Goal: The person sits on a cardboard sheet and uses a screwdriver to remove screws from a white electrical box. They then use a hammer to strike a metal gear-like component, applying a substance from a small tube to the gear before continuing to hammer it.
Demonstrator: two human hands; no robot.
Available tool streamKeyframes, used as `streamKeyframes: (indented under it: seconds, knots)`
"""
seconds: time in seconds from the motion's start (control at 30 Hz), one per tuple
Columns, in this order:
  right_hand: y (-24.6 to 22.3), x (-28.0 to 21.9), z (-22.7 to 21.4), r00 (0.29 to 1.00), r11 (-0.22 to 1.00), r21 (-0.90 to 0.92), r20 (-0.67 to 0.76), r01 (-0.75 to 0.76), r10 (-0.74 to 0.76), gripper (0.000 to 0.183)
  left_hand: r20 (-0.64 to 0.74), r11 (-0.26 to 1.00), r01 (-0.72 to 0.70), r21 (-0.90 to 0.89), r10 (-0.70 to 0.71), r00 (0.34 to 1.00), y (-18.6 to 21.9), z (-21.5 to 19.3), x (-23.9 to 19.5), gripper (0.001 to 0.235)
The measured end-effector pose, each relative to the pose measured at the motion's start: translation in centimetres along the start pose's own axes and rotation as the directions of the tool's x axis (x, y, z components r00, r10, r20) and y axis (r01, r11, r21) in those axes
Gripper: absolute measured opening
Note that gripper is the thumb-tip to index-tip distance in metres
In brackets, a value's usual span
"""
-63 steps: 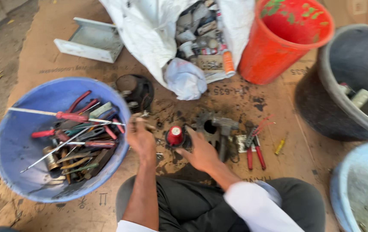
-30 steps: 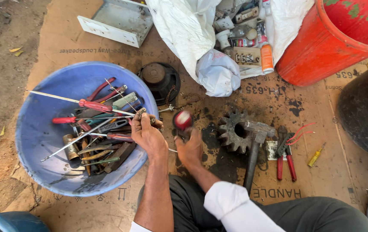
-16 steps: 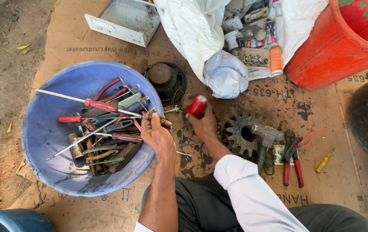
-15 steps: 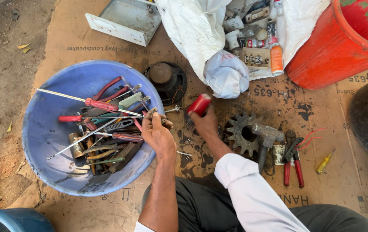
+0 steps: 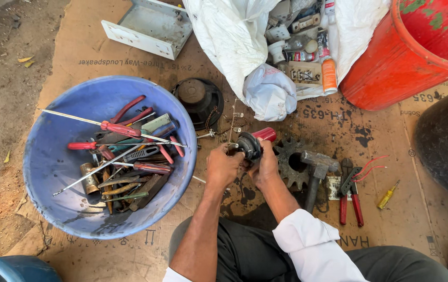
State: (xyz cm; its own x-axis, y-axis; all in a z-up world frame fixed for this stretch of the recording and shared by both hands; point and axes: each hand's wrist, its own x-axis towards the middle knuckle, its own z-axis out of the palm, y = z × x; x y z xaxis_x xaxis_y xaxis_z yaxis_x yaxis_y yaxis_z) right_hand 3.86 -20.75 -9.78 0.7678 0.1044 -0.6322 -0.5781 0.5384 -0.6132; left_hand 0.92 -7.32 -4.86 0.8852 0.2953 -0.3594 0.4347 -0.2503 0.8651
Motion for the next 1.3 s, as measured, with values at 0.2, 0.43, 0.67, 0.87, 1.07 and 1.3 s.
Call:
streamKeyframes:
  seconds: [0.2, 0.43, 0.67, 0.87, 1.07, 1.3]
  knots:
    - [0.8, 0.3, -0.9, 1.0, 0.993, 0.121, 0.019, 0.002, -0.004, 0.031, 0.03, 0.997, -0.062, 0.042, 0.061, 0.998, 1.6, -0.2, -1.3, 0.038]
    - [-1.2, 4.5, -1.3, 0.922, 0.92, 0.38, 0.312, 0.098, -0.227, 0.041, 0.068, 0.95, 0.089, 0.301, -0.115, 0.991, 0.9, -1.6, -1.8, 0.035]
    - [-6.0, 2.4, -1.0, 0.974, 0.986, 0.128, 0.185, 0.109, -0.132, 0.053, -0.239, 0.981, -0.147, 0.128, 0.174, 0.955, -1.3, -2.0, -0.1, 0.03]
    - [-4.4, 1.6, 2.0, 0.975, 0.663, -0.746, 0.088, -0.071, 0.203, 0.053, -0.535, 0.722, -0.263, -0.64, -0.174, 0.827, -1.4, -4.4, 0.3, 0.015]
    - [0.9, 2.3, 8.3, 0.967, -0.29, -0.956, -0.03, 0.046, 0.254, 0.056, -0.664, 0.559, -0.496, -0.665, -0.138, 0.735, -0.6, -5.3, -0.3, 0.011]
    - [4.1, 4.6, 8.6, 0.953, -0.064, -0.954, 0.297, 0.293, -0.064, 0.06, -0.671, 0.525, -0.508, -0.683, -0.177, 0.719, -1.1, -5.9, 0.3, 0.012]
